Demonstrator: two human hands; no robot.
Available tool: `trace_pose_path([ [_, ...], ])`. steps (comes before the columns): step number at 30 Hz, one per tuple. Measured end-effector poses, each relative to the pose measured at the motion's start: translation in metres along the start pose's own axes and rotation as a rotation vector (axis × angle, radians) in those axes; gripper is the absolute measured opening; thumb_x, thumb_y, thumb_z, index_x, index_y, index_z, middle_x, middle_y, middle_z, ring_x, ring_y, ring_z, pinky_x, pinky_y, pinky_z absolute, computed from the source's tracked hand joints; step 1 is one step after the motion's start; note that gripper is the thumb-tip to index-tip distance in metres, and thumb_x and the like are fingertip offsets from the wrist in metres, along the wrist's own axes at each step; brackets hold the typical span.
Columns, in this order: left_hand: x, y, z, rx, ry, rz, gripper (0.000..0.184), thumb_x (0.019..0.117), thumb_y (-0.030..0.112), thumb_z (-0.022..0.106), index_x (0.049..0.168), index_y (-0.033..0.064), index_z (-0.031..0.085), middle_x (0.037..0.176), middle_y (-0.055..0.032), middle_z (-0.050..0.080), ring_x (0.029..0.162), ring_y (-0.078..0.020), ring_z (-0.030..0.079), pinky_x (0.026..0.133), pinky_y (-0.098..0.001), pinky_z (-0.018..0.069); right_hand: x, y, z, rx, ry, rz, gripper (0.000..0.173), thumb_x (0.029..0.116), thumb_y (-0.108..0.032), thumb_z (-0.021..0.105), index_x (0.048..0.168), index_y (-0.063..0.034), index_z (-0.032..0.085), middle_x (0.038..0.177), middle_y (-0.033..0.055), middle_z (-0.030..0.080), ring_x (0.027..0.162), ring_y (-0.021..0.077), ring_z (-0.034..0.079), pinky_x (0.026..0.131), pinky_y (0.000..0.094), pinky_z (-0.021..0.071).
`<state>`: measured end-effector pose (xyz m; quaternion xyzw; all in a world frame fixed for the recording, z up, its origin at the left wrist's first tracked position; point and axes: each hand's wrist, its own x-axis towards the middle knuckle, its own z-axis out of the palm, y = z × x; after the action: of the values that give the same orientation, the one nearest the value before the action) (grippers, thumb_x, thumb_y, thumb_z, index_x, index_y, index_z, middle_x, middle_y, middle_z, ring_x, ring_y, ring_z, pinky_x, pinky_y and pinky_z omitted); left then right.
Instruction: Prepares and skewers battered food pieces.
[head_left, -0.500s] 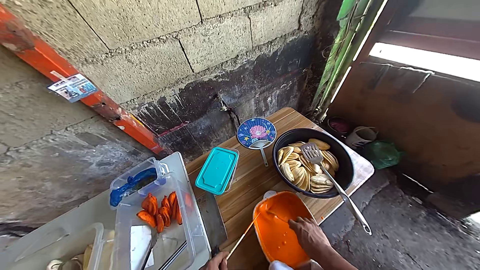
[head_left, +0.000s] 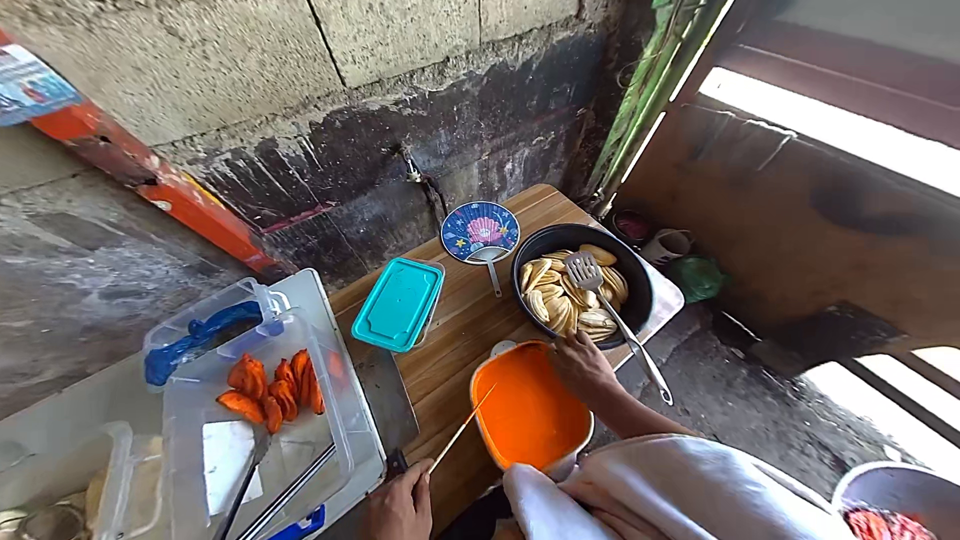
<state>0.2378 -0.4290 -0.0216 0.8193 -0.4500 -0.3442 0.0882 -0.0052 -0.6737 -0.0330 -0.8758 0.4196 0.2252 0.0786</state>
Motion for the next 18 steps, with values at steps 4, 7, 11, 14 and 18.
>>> trace_pose_path([
  [4,0.004,0.000,-0.007,0.020,-0.035,0.015,0.035,0.1065,0.021,0.048,0.131,0.0107,0.071,0.108,-0.0152,0.076,0.101,-0.0321,0.073,0.096,-0.0527,0.0540,-0.003,-0.025,-0.011,-0.183,-0.192,0.084,0.031,0.1023,0.006,0.039,0.118,0.0105,0.065,0.127,0.0255,0.064,0.128,0.0372,0.056,0.111,0.0488,0.0388],
  [7,0.004,-0.006,-0.007,0.027,-0.041,0.022,0.035,0.1065,0.022,0.049,0.132,0.0120,0.071,0.110,-0.0148,0.076,0.102,-0.0320,0.073,0.096,-0.0525,0.0541,-0.020,-0.037,-0.014,-0.167,-0.341,0.125,0.031,0.1011,0.005,0.042,0.118,0.0067,0.068,0.125,0.0215,0.068,0.126,0.0356,0.059,0.114,0.0514,0.0345],
  [11,0.006,-0.019,-0.003,0.035,-0.067,0.027,0.035,0.1060,0.023,0.049,0.131,0.0133,0.071,0.111,-0.0141,0.076,0.104,-0.0320,0.072,0.095,-0.0533,0.0542,-0.040,-0.054,-0.006,-0.039,-0.471,0.234,0.026,0.0983,-0.002,0.051,0.117,0.0034,0.070,0.122,0.0206,0.070,0.121,0.0380,0.063,0.113,0.0589,0.0357],
  [14,0.008,-0.023,-0.001,0.038,-0.083,0.015,0.035,0.1067,0.023,0.049,0.131,0.0137,0.071,0.115,-0.0142,0.075,0.108,-0.0321,0.072,0.098,-0.0535,0.0536,-0.046,-0.058,0.001,0.165,-0.523,0.361,0.032,0.0932,-0.022,0.062,0.115,0.0007,0.068,0.124,0.0214,0.068,0.121,0.0385,0.063,0.103,0.0618,0.0437],
  [18,0.010,-0.026,-0.003,0.058,-0.086,0.028,0.035,0.1071,0.022,0.048,0.132,0.0129,0.071,0.117,-0.0149,0.074,0.111,-0.0327,0.070,0.100,-0.0521,0.0526,-0.046,-0.059,0.042,0.511,-0.566,0.451,0.039,0.0975,-0.034,0.057,0.118,-0.0035,0.070,0.127,0.0222,0.068,0.123,0.0393,0.064,0.096,0.0639,0.0512],
])
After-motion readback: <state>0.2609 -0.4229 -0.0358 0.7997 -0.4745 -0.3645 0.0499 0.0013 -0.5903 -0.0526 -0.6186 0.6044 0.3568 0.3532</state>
